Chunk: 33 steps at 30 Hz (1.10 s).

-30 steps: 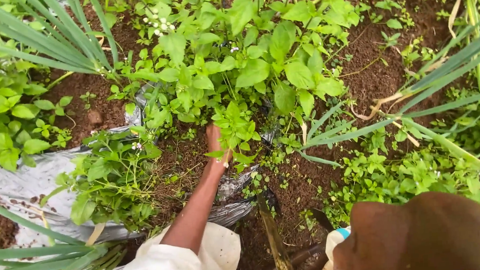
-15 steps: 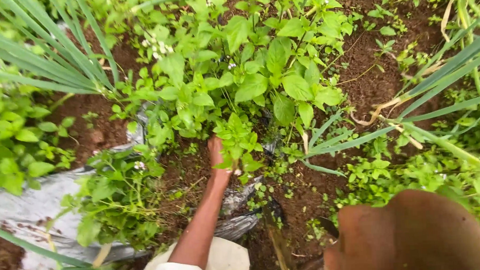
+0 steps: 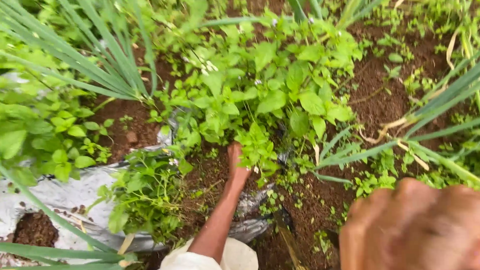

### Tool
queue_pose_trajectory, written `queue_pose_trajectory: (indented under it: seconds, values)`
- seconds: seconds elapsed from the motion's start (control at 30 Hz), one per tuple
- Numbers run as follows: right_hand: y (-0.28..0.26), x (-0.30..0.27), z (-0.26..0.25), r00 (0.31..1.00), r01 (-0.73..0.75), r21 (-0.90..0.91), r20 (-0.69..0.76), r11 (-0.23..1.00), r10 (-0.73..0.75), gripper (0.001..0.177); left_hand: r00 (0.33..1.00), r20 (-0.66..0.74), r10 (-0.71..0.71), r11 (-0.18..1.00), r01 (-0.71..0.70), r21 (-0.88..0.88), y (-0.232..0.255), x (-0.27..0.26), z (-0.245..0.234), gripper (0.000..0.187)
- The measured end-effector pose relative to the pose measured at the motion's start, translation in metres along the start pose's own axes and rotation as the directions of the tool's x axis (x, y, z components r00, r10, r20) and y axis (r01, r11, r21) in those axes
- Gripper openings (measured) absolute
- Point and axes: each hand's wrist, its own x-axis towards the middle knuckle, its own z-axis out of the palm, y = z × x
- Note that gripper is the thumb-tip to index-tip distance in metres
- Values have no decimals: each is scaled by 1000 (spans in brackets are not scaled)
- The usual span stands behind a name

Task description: The person sits on the ground in a garden bed and pulls weeds by hand from around the base of leafy green plants and onions. The removed weeds are gathered and placed on the ground beside the plants.

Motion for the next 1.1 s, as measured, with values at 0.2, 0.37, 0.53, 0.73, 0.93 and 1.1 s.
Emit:
queue_pose_trajectory:
  seconds: [0.2, 0.37, 0.53, 0.73, 0.93, 1.1]
  values:
    - [13, 67, -66, 532, 68, -703, 626, 708, 570, 33, 996, -78, 51, 998, -53, -36, 22, 2, -11, 29]
    - [94, 63, -167, 367, -132, -991, -58, -9, 928, 25, 996, -85, 35, 998, -39, -56, 27, -2, -13, 28]
    - [173, 37, -223, 372, -145, -967, -249, -209, 894, 29, 997, -76, 33, 999, -36, -37, 33, -2, -13, 27]
    - [190, 50, -212, 707, -268, -963, -208, -16, 676, 42, 998, -62, 25, 999, -27, -31, 37, -4, -18, 26]
    - [258, 46, -263, 778, -302, -945, -168, 126, 605, 45, 999, -40, 27, 999, -28, -19, 44, -4, -19, 25]
    - [245, 43, -247, 822, -156, -957, 10, 244, 569, 44, 997, -42, 62, 998, -63, -16, 54, -6, -24, 25]
